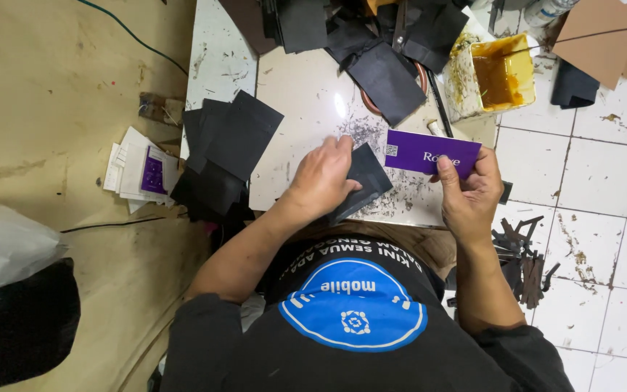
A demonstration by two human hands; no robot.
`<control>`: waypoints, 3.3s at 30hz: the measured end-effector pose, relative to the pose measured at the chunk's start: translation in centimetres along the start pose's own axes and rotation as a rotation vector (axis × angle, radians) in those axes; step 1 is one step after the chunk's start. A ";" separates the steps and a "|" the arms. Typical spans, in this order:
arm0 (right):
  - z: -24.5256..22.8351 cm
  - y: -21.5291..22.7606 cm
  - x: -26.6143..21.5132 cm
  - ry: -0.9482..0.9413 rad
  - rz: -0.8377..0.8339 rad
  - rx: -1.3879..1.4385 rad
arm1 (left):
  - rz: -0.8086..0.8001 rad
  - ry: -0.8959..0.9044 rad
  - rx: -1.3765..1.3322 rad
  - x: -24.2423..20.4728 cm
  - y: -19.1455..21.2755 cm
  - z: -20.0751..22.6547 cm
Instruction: Applying adhesive to leather strips and assembling them onto a template card
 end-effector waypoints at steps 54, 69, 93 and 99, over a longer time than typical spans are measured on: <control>-0.5 -5.2 1.0 -0.148 -0.298 0.013 | -0.172 -0.206 -0.557 0.5 6.3 -3.2; 1.3 -4.5 1.3 -0.149 -0.375 -0.015 | -0.221 -0.222 -0.734 0.3 7.7 -2.9; -3.6 -4.7 0.2 0.111 -0.761 -0.709 | 0.021 -0.154 -0.621 0.7 6.1 -1.7; -2.9 -5.0 1.0 0.092 -0.827 -0.526 | 0.035 -0.197 -0.655 0.5 5.9 -1.2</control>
Point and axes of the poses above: each hand's wrist, its own x-axis towards the middle knuckle, its own y-axis out of the back of the hand, z = x × y, the point moved 7 cm from there along x, towards the middle knuckle, and after that the axes turned 13 degrees about y, right-handed, at the moved point
